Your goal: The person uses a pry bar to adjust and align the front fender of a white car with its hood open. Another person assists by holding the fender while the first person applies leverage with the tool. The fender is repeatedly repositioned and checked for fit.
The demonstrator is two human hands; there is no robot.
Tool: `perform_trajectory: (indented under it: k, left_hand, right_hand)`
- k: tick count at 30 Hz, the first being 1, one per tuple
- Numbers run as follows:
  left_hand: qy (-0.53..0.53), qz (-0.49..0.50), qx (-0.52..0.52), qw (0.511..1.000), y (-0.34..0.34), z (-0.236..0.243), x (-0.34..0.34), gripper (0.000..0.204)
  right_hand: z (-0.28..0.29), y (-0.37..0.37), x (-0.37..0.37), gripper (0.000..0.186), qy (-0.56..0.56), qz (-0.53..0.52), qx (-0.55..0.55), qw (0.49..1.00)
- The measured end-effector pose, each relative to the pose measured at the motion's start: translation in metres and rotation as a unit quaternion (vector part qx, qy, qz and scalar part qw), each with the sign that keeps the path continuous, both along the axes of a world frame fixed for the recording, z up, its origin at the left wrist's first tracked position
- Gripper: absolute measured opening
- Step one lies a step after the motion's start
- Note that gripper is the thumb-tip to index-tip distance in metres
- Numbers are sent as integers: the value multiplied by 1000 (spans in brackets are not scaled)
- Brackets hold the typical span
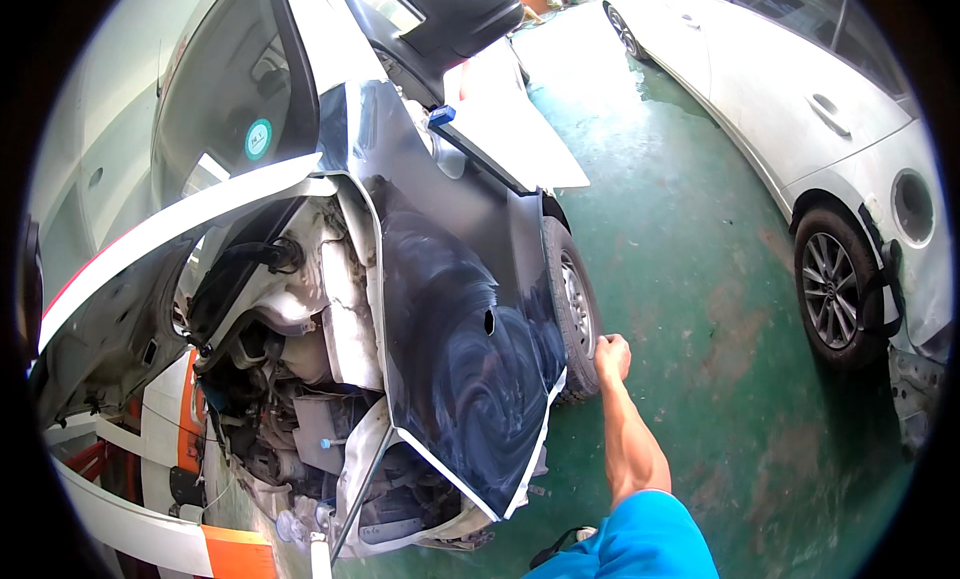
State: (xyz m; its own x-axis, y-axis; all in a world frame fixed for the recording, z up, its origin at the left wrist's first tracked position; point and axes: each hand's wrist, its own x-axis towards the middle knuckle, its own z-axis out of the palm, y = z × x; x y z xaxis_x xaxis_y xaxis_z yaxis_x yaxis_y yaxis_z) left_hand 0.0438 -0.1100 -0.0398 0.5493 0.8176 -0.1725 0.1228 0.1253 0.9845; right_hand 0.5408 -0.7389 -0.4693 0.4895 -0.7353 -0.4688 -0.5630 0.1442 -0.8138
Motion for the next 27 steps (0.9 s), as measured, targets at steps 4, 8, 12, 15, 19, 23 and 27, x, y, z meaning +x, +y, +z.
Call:
perform_trajectory:
  k: [4, 8, 12, 15, 19, 23, 27]
  left_hand:
    - [-2, -7, 38, 999, 33, -8, -1, 46]
    - [-16, -11, 43, 999, 32, -8, -14, 48]
    - [-9, -18, 29, 999, 8, -1, -6, 49]
    - [-28, -80, 41, 995, 34, -7, -23, 49]
    - [13, 24, 49, 998, 21, -9, -20, 49]
    - [-6, 3, 21, 1000, 16, -15, -14, 50]
    - [-21, -56, -36, 998, 40, -14, -35, 50]
  right_hand:
    - [93, 25, 6, 40, -334, -5, 174, 926]
    - [253, 71, 13, 42, -551, 85, 229, 798]
    - [333, 91, 48, 45, -670, 127, 277, 677]
    - [366, 87, 91, 40, -708, 76, 262, 652]
    - [358, 71, 140, 40, -712, 3, 242, 660]
    - [243, 39, 181, 48, -532, -78, 158, 828]
    - [82, 57, 123, 34, -337, -189, 280, 879]
